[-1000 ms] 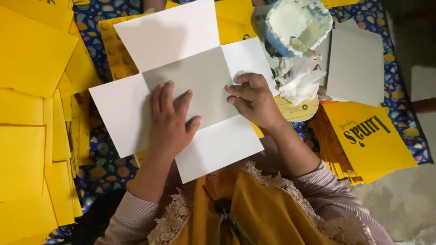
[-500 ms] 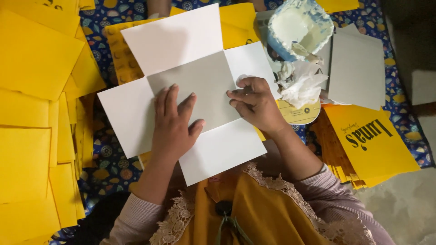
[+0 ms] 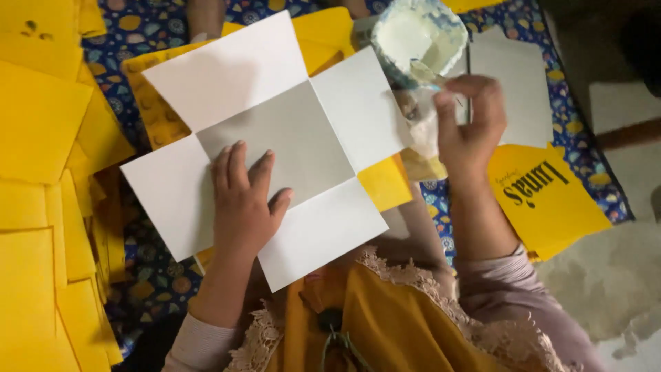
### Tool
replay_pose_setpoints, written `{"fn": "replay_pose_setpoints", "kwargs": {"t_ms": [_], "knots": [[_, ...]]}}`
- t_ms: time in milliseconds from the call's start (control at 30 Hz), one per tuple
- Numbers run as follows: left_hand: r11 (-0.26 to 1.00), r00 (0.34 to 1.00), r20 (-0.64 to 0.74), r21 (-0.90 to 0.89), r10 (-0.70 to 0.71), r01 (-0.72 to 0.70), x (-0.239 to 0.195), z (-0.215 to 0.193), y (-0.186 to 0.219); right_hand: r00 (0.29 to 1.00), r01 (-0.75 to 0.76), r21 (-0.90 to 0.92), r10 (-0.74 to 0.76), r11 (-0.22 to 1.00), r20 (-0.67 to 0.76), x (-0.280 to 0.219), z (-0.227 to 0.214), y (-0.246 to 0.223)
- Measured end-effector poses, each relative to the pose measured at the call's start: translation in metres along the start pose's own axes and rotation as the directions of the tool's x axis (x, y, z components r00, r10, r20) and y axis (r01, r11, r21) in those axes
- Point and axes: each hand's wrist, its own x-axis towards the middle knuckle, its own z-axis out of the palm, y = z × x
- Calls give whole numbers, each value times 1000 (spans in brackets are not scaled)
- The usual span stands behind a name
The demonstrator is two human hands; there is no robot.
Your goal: The person applies glue with a stick onto white paper inserts and spreads it, then places the insert into a yellow printed paper bag and folds and presses the bag flaps closed, setting finished bags aside and repeating with the next bag.
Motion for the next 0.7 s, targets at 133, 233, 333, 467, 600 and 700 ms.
{"fn": "replay_pose_setpoints", "kwargs": {"t_ms": [133, 233, 333, 467, 600, 700], "knots": [[999, 999, -27, 6, 32, -32, 8, 0, -4, 966, -240, 3, 239, 971, -98, -18, -9, 16], [1000, 1000, 3, 9, 28, -28, 6, 0, -3, 945, -317, -35, 312, 948, -94, -23, -13, 20], [1000, 999, 38, 14, 12, -12, 10, -4, -1, 973, -228, -184, 230, 956, -15, 1, -14, 28], [999, 996, 75, -29, -38, 40, 17, -18, 9, 978, -113, -323, 163, 940, 133, 40, -17, 29], [999, 996, 79, 7, -45, 45, 14, -18, 9, 992, -86, -66, 91, 994, 83, 60, -14, 52], [998, 992, 109, 8, -65, 65, 18, -16, 8, 990, -142, 48, 140, 989, 34, 71, -19, 51]]}}
